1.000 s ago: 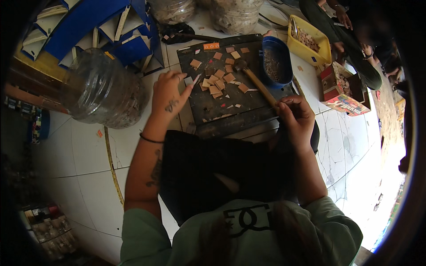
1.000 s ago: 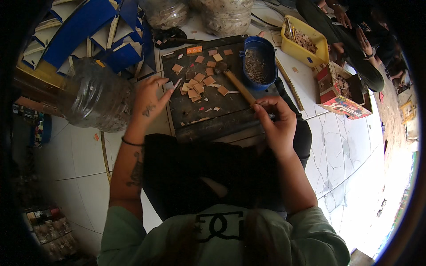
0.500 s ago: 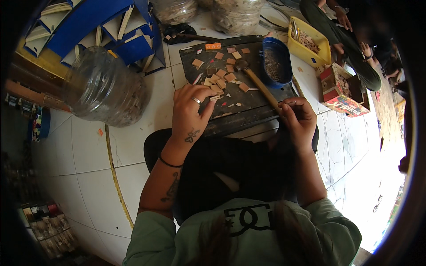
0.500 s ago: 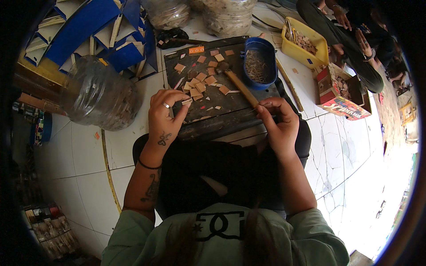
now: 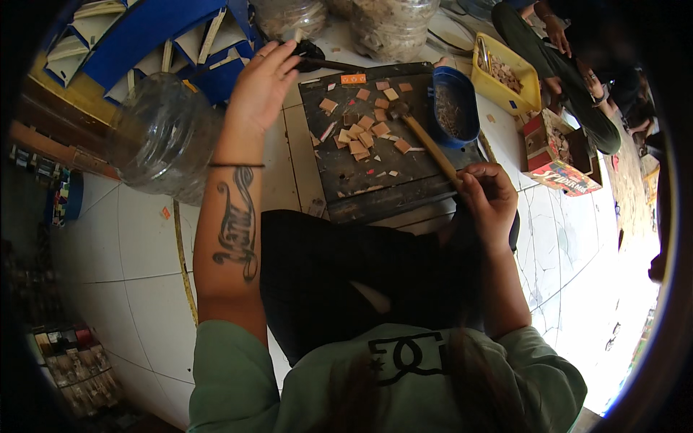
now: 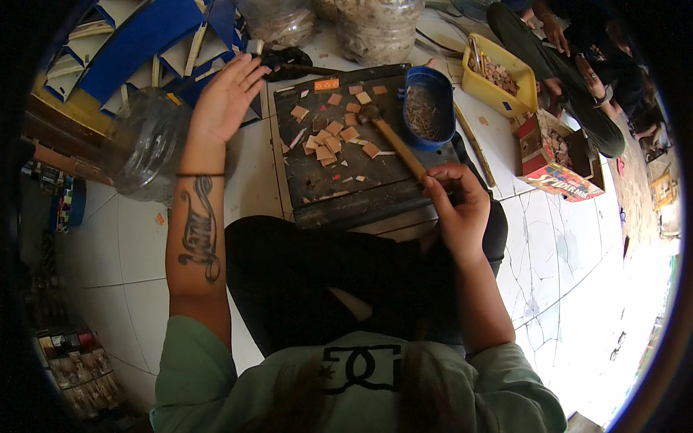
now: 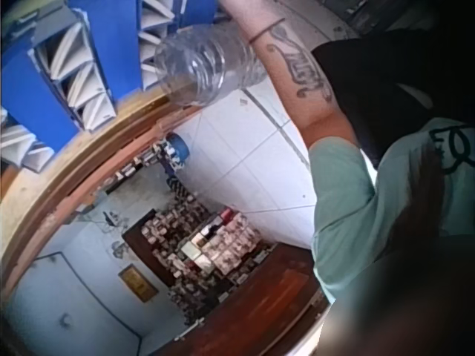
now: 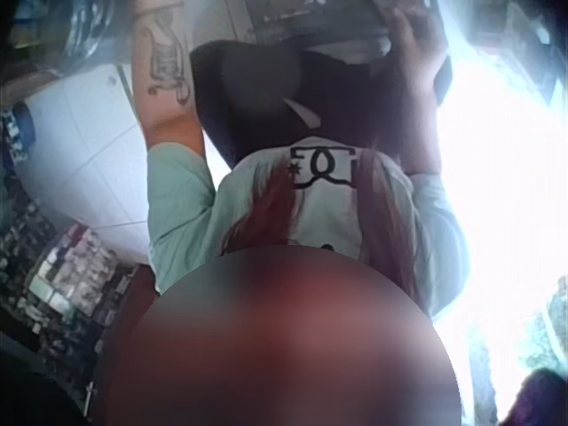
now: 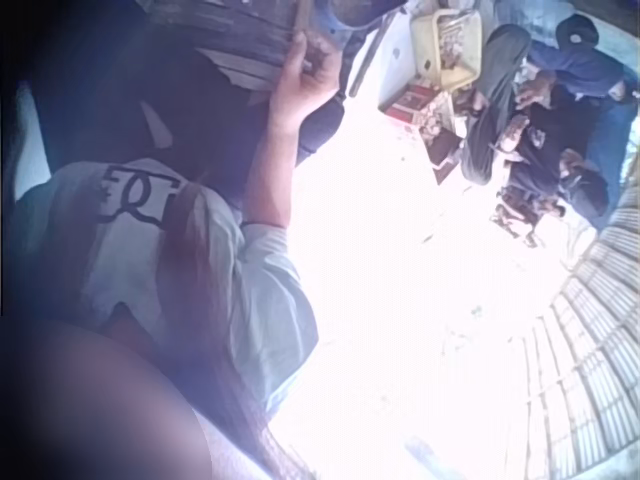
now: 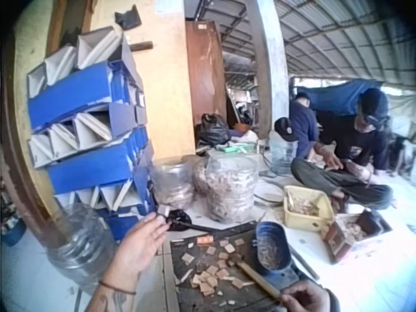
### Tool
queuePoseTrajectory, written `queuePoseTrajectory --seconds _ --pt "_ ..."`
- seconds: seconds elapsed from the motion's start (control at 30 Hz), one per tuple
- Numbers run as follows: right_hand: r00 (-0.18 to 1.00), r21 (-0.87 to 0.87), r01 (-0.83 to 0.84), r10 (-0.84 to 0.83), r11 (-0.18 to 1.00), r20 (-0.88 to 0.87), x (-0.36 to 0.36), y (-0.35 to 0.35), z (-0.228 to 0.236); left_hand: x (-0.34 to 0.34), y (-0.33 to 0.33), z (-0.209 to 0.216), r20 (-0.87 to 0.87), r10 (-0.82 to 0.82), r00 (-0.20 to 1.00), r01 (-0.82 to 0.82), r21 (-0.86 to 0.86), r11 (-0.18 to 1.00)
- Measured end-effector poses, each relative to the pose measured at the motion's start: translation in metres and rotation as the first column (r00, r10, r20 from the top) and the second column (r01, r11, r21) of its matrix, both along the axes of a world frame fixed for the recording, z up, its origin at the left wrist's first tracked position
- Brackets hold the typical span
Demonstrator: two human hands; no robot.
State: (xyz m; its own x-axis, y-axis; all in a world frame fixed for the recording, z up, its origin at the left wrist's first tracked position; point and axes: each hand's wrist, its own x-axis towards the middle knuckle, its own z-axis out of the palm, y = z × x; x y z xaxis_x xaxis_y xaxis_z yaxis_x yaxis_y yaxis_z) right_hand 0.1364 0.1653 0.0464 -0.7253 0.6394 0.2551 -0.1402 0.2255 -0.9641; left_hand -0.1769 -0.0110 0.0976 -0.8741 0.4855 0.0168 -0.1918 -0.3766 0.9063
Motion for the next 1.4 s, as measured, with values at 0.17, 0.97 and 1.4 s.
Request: queuePoseTrajectory --seconds 0.17,0.97,1.4 --pt "1.000 -0.058 0.011 -0.010 0.998 0.019 0.006 0.001 -0.002 0.007 -0.017 -0.037 -0.246 0.002 0.969 -0.091 -0.348 0.933" --pt "0.991 -0.169 -0.126 0.131 0.978 0.018 -0.021 -0.002 -0.002 0.144 0.016 -0.073 -0.817 -0.251 0.520 -0.279 -0.440 0.854" --pt "0.981 0.358 -0.139 0.078 0.923 0.180 -0.056 -0.013 -0.004 0.158 0.016 -0.091 -0.842 -0.234 0.487 -0.365 -0.439 0.821"
